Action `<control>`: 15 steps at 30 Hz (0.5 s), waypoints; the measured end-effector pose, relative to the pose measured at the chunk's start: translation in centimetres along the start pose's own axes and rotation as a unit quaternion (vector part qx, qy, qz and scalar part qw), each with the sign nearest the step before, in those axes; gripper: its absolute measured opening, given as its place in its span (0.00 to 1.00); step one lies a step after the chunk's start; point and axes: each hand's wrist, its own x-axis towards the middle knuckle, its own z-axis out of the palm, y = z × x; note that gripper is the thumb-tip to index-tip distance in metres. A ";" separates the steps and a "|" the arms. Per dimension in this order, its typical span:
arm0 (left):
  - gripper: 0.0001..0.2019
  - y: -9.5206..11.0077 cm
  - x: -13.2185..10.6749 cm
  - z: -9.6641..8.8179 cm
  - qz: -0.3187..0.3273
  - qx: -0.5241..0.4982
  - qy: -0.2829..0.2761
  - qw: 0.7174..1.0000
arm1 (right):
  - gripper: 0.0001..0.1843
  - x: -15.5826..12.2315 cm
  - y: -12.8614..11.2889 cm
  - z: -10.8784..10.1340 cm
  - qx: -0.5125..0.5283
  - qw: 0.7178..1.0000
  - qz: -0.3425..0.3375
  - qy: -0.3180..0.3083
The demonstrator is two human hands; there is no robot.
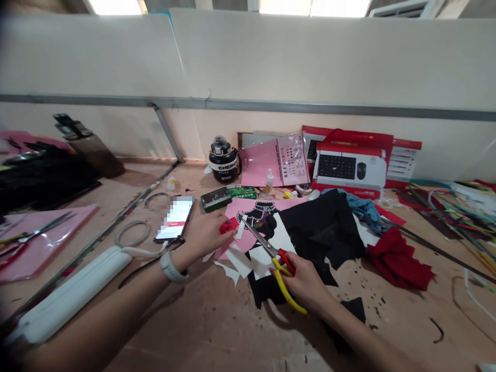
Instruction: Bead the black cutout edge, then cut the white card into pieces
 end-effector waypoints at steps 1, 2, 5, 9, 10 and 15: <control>0.12 0.3 0.5 0.7 0.010 0.042 0.000 0.999 | 0.17 -0.1 -0.1 0.0 0.018 1.000 0.003 0.001; 0.12 0.6 1.0 1.4 0.019 0.081 0.000 0.997 | 0.17 -0.2 -0.2 0.0 0.035 0.999 0.006 0.002; 0.09 0.8 1.8 2.8 0.024 0.120 -0.008 0.992 | 0.17 -0.2 -0.5 0.1 0.072 0.997 0.011 -0.001; 0.06 0.7 1.9 3.5 0.012 0.105 -0.020 0.994 | 0.17 0.0 -0.3 0.2 0.087 0.996 0.019 -0.010; 0.06 0.8 1.8 3.4 0.009 0.100 -0.021 0.995 | 0.17 0.1 -0.2 0.2 0.089 0.996 0.019 -0.012; 0.04 1.8 1.5 1.2 0.008 0.068 -0.037 0.997 | 0.18 0.1 -0.4 0.2 0.110 0.994 0.013 -0.013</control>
